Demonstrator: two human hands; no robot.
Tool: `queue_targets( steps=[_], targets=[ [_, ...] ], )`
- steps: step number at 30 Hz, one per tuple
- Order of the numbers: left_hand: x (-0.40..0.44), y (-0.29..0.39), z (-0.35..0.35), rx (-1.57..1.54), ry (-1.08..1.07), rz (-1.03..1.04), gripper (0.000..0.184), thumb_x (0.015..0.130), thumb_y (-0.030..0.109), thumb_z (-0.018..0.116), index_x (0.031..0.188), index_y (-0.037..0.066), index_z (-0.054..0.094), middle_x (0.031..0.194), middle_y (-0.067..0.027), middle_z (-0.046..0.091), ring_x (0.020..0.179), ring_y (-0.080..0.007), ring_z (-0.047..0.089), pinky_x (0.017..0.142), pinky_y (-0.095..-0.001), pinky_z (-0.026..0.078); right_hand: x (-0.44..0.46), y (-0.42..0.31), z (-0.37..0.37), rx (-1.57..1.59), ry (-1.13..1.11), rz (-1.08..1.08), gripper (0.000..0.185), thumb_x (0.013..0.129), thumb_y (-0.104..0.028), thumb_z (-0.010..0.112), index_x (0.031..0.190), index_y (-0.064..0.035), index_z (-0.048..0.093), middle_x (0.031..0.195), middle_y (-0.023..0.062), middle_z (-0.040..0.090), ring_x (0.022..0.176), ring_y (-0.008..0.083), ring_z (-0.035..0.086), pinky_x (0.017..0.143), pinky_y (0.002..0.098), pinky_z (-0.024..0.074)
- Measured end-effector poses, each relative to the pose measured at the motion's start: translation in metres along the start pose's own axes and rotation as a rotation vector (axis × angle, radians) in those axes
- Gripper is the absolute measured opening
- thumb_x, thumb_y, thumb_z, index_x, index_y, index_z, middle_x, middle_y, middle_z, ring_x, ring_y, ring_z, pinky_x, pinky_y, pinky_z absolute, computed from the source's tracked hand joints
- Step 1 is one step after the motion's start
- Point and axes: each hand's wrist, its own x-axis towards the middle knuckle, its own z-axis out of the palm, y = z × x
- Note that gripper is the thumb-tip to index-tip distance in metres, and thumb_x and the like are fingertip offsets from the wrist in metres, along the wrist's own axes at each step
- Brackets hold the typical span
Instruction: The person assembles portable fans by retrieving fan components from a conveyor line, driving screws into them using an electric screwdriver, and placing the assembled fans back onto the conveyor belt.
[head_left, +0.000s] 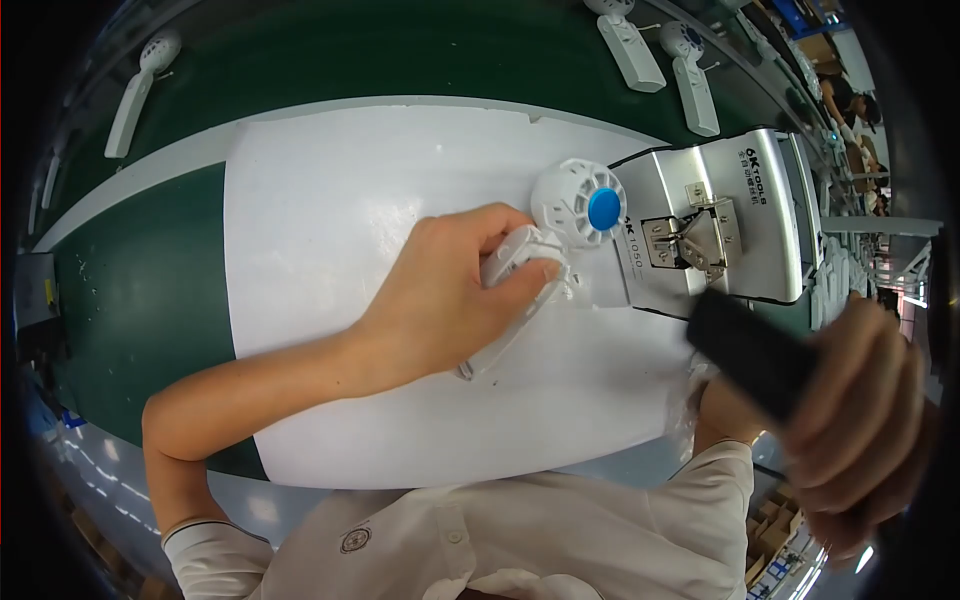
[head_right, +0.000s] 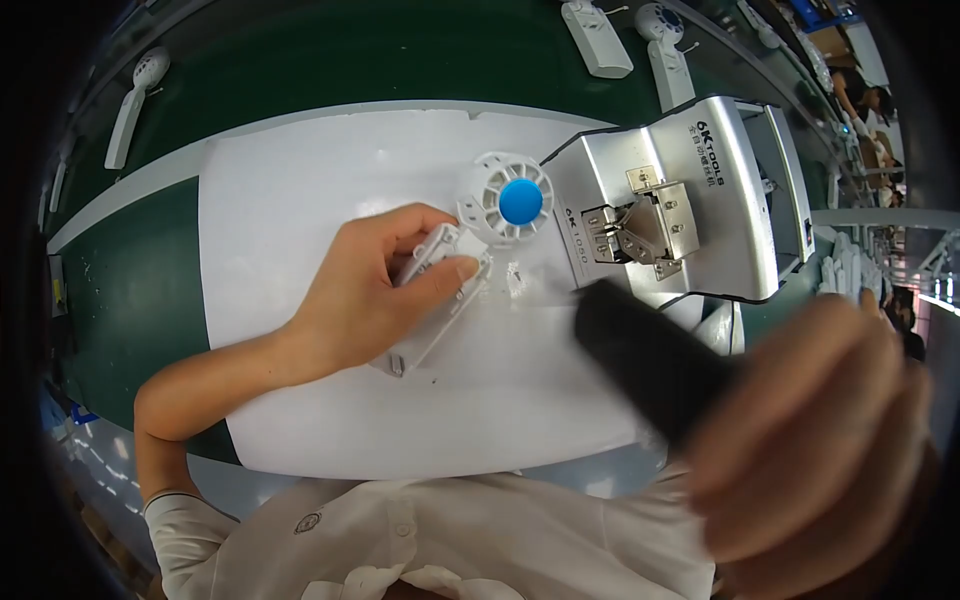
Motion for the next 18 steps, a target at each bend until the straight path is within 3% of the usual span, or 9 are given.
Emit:
queue_targets(
  steps=[5,8,18],
  targets=[
    [0.001,0.005,0.001,0.003,-0.029,-0.025,0.018,0.089,0.010,0.070,0.101,-0.002,0.068,0.076,-0.0064,0.067,0.061,-0.0116,0.051,0.056,-0.0247,0.042,0.011,-0.006,-0.022,-0.430,0.192,0.116,0.028,0.073,-0.027,0.073,0.095,-0.0128,0.063,0.073,-0.0068,0.067,0.063,0.0036,0.061,0.053,0.0166,0.0391],
    [-0.002,0.006,0.000,-0.006,-0.061,-0.045,0.018,0.089,0.011,0.069,0.101,-0.002,0.068,0.077,-0.0067,0.067,0.061,-0.0121,0.051,0.056,-0.0250,0.042,0.018,0.009,-0.019,-0.266,0.359,0.229,0.026,0.074,-0.024,0.071,0.094,-0.0103,0.062,0.074,-0.0041,0.069,0.062,0.0034,0.063,0.053,0.0161,0.0456],
    [0.007,0.000,0.009,-0.029,-0.061,0.016,0.017,0.087,0.010,0.070,0.100,-0.002,0.068,0.075,-0.0065,0.067,0.060,-0.0128,0.051,0.055,-0.0252,0.042,0.008,0.046,-0.017,0.012,0.049,0.072,0.026,0.077,-0.023,0.077,0.095,-0.0124,0.061,0.072,-0.0029,0.069,0.059,0.0054,0.064,0.052,0.0173,0.0501]
  ],
)
